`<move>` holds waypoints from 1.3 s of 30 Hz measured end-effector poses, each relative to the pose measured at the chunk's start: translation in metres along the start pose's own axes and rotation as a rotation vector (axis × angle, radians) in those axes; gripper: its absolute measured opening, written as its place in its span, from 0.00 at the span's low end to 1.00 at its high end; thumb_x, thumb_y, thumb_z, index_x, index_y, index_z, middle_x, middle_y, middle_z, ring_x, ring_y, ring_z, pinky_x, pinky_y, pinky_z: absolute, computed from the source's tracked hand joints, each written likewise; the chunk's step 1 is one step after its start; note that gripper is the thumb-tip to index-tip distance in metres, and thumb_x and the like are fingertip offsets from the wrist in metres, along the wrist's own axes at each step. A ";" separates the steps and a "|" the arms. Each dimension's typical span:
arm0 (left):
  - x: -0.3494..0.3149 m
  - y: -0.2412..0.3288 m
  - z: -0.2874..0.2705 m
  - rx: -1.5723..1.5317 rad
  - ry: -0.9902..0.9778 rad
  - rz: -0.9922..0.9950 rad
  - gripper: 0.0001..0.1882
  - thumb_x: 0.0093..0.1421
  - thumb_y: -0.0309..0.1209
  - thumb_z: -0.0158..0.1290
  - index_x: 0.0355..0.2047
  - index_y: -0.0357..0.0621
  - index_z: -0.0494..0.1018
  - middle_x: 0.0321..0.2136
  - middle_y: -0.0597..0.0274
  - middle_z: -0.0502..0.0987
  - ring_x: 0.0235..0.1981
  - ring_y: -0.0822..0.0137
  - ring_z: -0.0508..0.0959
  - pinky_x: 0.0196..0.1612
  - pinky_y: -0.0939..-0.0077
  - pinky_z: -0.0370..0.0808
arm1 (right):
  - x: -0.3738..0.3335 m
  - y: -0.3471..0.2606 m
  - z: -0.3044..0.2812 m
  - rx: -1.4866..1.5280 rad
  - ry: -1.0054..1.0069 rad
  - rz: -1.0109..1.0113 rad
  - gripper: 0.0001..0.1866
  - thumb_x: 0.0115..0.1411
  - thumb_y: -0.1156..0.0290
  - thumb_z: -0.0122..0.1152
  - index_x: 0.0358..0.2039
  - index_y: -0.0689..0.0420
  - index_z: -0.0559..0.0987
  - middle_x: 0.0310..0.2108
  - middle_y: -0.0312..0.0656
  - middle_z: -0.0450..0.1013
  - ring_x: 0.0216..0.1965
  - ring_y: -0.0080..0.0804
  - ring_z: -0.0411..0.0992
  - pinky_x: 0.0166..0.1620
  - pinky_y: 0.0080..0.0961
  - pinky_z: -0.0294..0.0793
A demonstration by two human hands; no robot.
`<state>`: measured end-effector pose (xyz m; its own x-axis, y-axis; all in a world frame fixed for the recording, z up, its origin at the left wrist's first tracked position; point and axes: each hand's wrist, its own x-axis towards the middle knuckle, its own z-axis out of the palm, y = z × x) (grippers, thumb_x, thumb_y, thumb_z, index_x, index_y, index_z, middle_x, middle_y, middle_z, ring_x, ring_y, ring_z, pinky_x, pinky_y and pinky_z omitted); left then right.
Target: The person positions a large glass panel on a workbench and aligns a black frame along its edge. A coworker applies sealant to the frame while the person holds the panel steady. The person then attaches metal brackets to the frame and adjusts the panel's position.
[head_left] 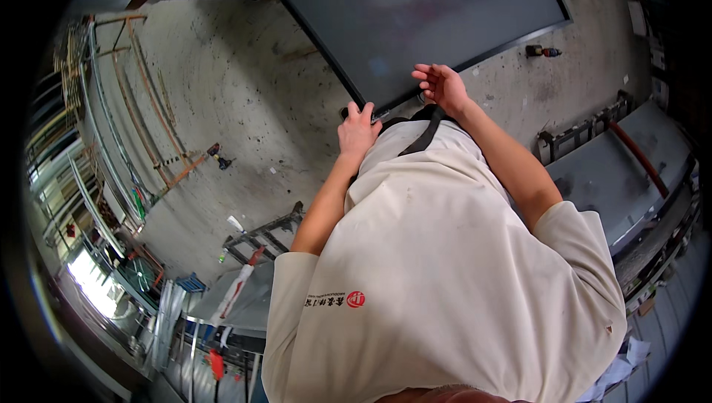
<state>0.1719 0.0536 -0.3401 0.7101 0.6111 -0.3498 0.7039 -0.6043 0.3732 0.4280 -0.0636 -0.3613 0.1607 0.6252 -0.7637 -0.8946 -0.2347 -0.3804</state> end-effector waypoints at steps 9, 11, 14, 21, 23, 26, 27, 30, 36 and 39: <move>0.005 0.009 -0.001 -0.006 -0.005 -0.036 0.18 0.57 0.41 0.64 0.47 0.57 0.74 0.40 0.54 0.68 0.33 0.45 0.81 0.35 0.48 0.78 | 0.000 -0.002 -0.021 0.059 0.054 -0.038 0.22 0.72 0.58 0.43 0.54 0.54 0.79 0.43 0.33 0.81 0.34 0.22 0.74 0.39 0.21 0.71; 0.006 0.012 -0.003 0.011 -0.013 -0.045 0.18 0.57 0.41 0.64 0.46 0.58 0.74 0.40 0.54 0.68 0.33 0.45 0.81 0.35 0.48 0.78 | 0.000 -0.004 -0.024 0.073 0.047 -0.049 0.22 0.72 0.58 0.43 0.54 0.54 0.79 0.43 0.33 0.81 0.34 0.21 0.74 0.39 0.21 0.72; 0.007 0.013 -0.002 0.017 -0.039 -0.067 0.17 0.57 0.40 0.65 0.46 0.58 0.74 0.41 0.53 0.68 0.33 0.45 0.81 0.36 0.49 0.78 | 0.001 -0.008 -0.025 0.086 0.039 -0.063 0.22 0.72 0.58 0.42 0.54 0.55 0.79 0.43 0.33 0.81 0.34 0.21 0.74 0.39 0.21 0.72; 0.001 0.011 0.008 -0.027 -0.030 -0.045 0.14 0.58 0.40 0.64 0.43 0.58 0.76 0.41 0.52 0.69 0.35 0.45 0.80 0.36 0.49 0.78 | 0.004 -0.009 -0.030 0.101 0.025 -0.076 0.21 0.72 0.57 0.44 0.54 0.56 0.79 0.41 0.33 0.82 0.33 0.20 0.74 0.38 0.20 0.73; 0.004 0.014 0.001 -0.009 -0.009 -0.045 0.13 0.58 0.40 0.63 0.42 0.59 0.76 0.42 0.52 0.68 0.35 0.44 0.80 0.36 0.49 0.79 | 0.012 -0.007 -0.033 0.145 -0.054 -0.097 0.21 0.72 0.56 0.46 0.54 0.55 0.79 0.40 0.33 0.82 0.33 0.19 0.74 0.37 0.19 0.72; 0.004 -0.002 0.014 0.005 0.013 -0.029 0.16 0.54 0.36 0.65 0.43 0.61 0.75 0.45 0.51 0.67 0.36 0.42 0.81 0.36 0.47 0.80 | 0.023 0.002 -0.042 0.199 -0.124 -0.103 0.21 0.72 0.55 0.47 0.54 0.54 0.79 0.40 0.35 0.82 0.30 0.20 0.74 0.31 0.17 0.69; 0.005 0.000 0.014 -0.016 -0.003 -0.052 0.16 0.55 0.36 0.65 0.43 0.61 0.76 0.45 0.50 0.67 0.37 0.42 0.81 0.37 0.47 0.80 | 0.021 0.002 -0.042 0.178 -0.072 -0.081 0.21 0.72 0.54 0.47 0.54 0.53 0.79 0.39 0.34 0.82 0.30 0.20 0.73 0.32 0.17 0.69; 0.002 0.010 0.002 -0.091 -0.031 -0.068 0.14 0.56 0.34 0.62 0.44 0.56 0.75 0.44 0.48 0.67 0.39 0.42 0.80 0.39 0.47 0.80 | 0.014 -0.005 -0.035 0.094 0.006 -0.045 0.21 0.72 0.55 0.45 0.53 0.52 0.80 0.39 0.32 0.81 0.30 0.20 0.73 0.34 0.19 0.70; 0.002 0.013 -0.007 -0.121 -0.076 -0.097 0.16 0.55 0.33 0.63 0.45 0.54 0.75 0.44 0.49 0.67 0.42 0.44 0.80 0.43 0.50 0.79 | 0.014 -0.015 -0.024 0.029 0.026 -0.034 0.21 0.71 0.55 0.46 0.53 0.52 0.80 0.39 0.32 0.82 0.32 0.21 0.73 0.37 0.22 0.71; 0.001 0.012 -0.006 -0.110 -0.085 -0.087 0.16 0.55 0.32 0.63 0.44 0.54 0.75 0.43 0.48 0.67 0.41 0.45 0.80 0.42 0.50 0.79 | 0.014 -0.019 -0.020 0.014 0.025 -0.023 0.20 0.71 0.56 0.46 0.53 0.52 0.80 0.39 0.32 0.82 0.32 0.21 0.73 0.37 0.22 0.72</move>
<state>0.1809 0.0502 -0.3310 0.6488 0.6105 -0.4542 0.7599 -0.4888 0.4284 0.4554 -0.0658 -0.3751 0.1915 0.6115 -0.7677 -0.8963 -0.2099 -0.3907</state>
